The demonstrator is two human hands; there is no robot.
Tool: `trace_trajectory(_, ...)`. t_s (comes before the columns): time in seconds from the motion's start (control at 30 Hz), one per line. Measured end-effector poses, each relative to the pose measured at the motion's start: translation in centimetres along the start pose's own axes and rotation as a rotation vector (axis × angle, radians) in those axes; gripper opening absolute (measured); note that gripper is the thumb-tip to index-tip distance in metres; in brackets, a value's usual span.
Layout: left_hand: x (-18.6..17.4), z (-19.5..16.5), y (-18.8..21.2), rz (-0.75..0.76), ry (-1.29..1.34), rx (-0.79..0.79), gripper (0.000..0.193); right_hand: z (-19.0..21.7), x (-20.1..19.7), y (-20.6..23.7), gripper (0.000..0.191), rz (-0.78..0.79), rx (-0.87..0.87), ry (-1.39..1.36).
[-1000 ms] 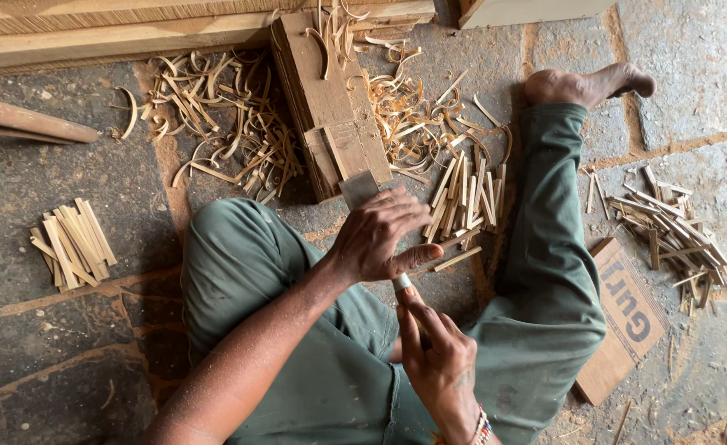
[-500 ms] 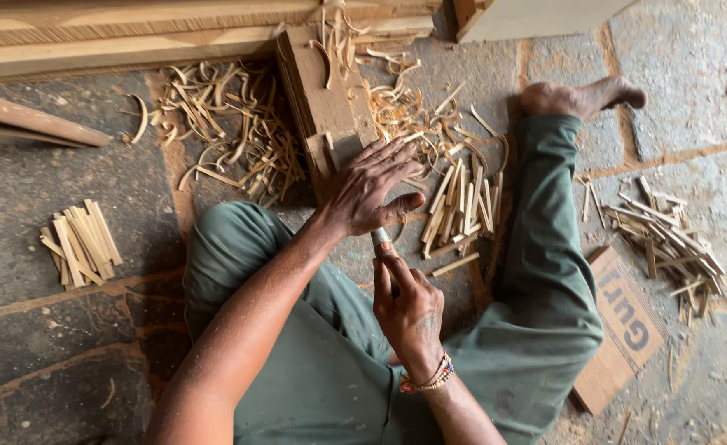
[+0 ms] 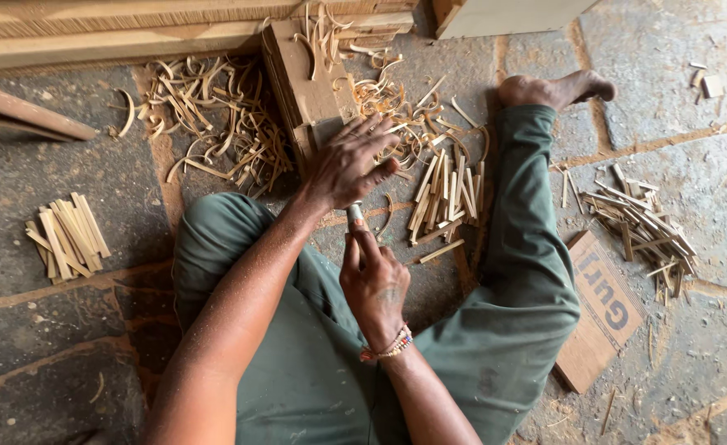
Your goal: The person sits on the floor and uses a chisel to shave thin strips from small wooden sticks held against a wooden block. The person repeatedly picks up sticks, shaves them, and places the finished pieces aside.
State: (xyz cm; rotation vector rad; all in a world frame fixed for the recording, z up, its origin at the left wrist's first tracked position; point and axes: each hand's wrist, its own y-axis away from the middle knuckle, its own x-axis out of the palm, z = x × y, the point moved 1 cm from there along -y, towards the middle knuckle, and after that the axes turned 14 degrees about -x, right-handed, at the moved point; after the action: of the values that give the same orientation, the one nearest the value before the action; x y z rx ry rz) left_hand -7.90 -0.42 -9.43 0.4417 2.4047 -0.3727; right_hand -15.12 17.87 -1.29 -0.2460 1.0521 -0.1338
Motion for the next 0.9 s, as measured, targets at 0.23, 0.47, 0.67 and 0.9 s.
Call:
trace_trajectory(0.23, -1.1, -5.4, 7.3, -0.662, 0.119, -0.205, 0.031, -1.8, -2.2, 3.0, 0.008, -0.215, -0.138, -0.161)
trace_trajectory(0.47, -3.7, -2.8, 8.3, -0.569, 0.135, -0.580, 0.017, -4.0, -2.4, 1.5, 0.028, -0.199, 0.362, -0.749)
trace_trajectory(0.67, -0.3, -1.9, 4.4, -0.560, -0.243, -0.529, 0.031, -5.0, -2.8, 1.9, 0.028, -0.231, 0.337, -0.641)
trace_trajectory(0.9, -1.1, -2.4, 3.9, -0.317, -0.092, -0.792, 0.022, -5.8, -2.6, 1.2, 0.028, -0.199, 0.324, -0.520)
